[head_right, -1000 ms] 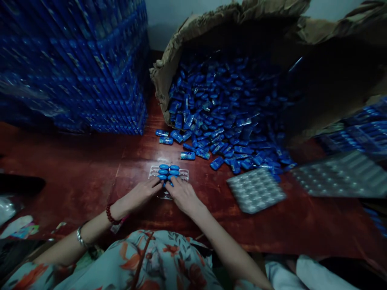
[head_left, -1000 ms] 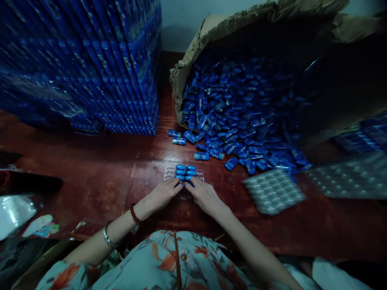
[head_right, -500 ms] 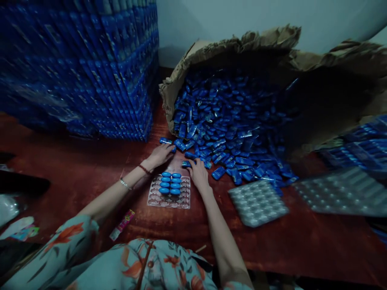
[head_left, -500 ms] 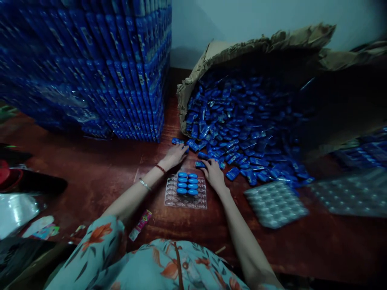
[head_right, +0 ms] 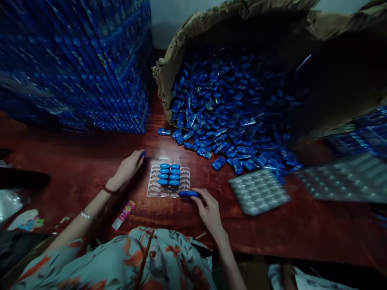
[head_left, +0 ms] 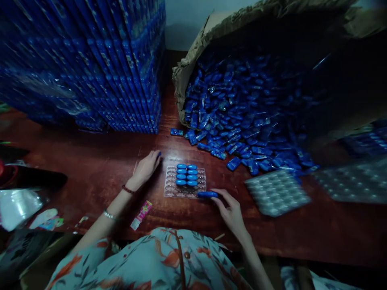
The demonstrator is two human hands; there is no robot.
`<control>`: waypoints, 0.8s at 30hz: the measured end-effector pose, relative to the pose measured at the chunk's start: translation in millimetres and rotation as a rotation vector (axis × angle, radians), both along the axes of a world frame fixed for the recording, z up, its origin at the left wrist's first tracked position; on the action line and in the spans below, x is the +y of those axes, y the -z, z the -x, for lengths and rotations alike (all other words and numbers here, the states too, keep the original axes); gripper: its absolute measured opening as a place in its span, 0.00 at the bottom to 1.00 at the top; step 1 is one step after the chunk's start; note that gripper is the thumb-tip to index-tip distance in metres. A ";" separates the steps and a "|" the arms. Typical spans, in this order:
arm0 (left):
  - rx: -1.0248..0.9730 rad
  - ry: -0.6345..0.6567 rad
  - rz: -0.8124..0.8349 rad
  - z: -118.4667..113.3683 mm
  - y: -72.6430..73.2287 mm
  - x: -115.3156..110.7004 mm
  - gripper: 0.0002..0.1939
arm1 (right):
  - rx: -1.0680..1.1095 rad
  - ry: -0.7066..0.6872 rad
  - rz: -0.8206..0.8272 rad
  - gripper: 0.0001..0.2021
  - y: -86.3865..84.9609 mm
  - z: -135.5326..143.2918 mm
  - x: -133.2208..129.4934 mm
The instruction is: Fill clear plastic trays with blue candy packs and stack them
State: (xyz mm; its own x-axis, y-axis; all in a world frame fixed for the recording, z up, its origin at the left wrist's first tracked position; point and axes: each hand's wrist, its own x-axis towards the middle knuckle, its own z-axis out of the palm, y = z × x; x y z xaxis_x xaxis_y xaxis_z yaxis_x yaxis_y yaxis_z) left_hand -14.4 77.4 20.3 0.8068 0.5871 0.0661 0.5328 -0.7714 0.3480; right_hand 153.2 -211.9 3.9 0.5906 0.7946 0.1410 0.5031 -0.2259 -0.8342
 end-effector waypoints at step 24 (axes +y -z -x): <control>-0.424 0.509 0.062 26.2 21.2 -90.7 0.17 | -0.611 -0.579 0.460 0.16 -51.4 22.1 56.4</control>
State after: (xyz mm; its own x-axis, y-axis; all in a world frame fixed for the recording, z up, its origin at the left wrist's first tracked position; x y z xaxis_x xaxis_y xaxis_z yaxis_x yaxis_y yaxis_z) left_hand -40.6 -13.3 -0.9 0.8959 0.1525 0.4172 -0.0856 -0.8623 0.4991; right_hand 131.1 -155.5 55.3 0.0167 0.9945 -0.1038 0.9583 -0.0455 -0.2821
